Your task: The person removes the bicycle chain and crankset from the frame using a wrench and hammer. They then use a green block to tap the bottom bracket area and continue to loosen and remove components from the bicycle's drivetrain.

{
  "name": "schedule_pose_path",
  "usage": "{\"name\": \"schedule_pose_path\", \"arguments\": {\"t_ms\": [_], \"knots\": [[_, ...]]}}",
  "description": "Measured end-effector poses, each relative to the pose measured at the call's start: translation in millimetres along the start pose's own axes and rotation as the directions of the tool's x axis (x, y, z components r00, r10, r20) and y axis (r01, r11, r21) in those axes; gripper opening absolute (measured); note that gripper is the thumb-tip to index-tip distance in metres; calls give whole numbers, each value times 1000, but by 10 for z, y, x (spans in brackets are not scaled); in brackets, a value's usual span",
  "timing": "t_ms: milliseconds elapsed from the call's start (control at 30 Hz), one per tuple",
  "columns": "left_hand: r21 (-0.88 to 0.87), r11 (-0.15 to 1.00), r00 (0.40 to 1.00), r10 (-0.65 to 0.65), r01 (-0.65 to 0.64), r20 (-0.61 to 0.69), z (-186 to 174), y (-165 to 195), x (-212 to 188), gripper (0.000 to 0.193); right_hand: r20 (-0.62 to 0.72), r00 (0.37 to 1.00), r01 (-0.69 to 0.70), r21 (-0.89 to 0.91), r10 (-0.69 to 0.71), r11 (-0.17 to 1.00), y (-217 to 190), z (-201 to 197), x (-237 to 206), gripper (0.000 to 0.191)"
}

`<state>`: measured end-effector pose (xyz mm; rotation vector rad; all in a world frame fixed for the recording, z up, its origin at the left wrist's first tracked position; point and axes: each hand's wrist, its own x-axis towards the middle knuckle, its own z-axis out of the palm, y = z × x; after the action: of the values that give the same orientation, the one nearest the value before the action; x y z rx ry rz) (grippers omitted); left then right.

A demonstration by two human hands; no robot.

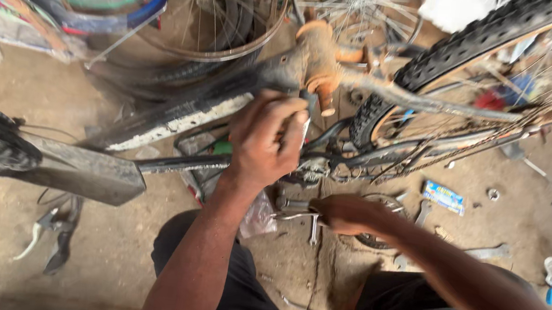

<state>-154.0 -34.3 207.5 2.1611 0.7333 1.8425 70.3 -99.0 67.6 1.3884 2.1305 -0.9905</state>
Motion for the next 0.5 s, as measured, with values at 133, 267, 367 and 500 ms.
{"name": "schedule_pose_path", "arguments": {"t_ms": [133,267,367,500], "knots": [[39,998,994,60,-56,-91,-140,-45,214,15,-47,955,-269,277,292,922,-24,-912,-1004,34],[-12,1000,1000,3,-3,-7,-117,-165,456,11,-349,932,-351,-797,100,491,28,-1856,-1763,27],[-85,995,997,-54,59,62,-12,-243,581,12,-463,853,-317,-828,-243,464,-155,-2320,-1934,42],[-154,963,970,-200,220,139,-11,-302,582,19,-397,912,-409,-860,103,304,-583,-2648,-1855,28]]}}
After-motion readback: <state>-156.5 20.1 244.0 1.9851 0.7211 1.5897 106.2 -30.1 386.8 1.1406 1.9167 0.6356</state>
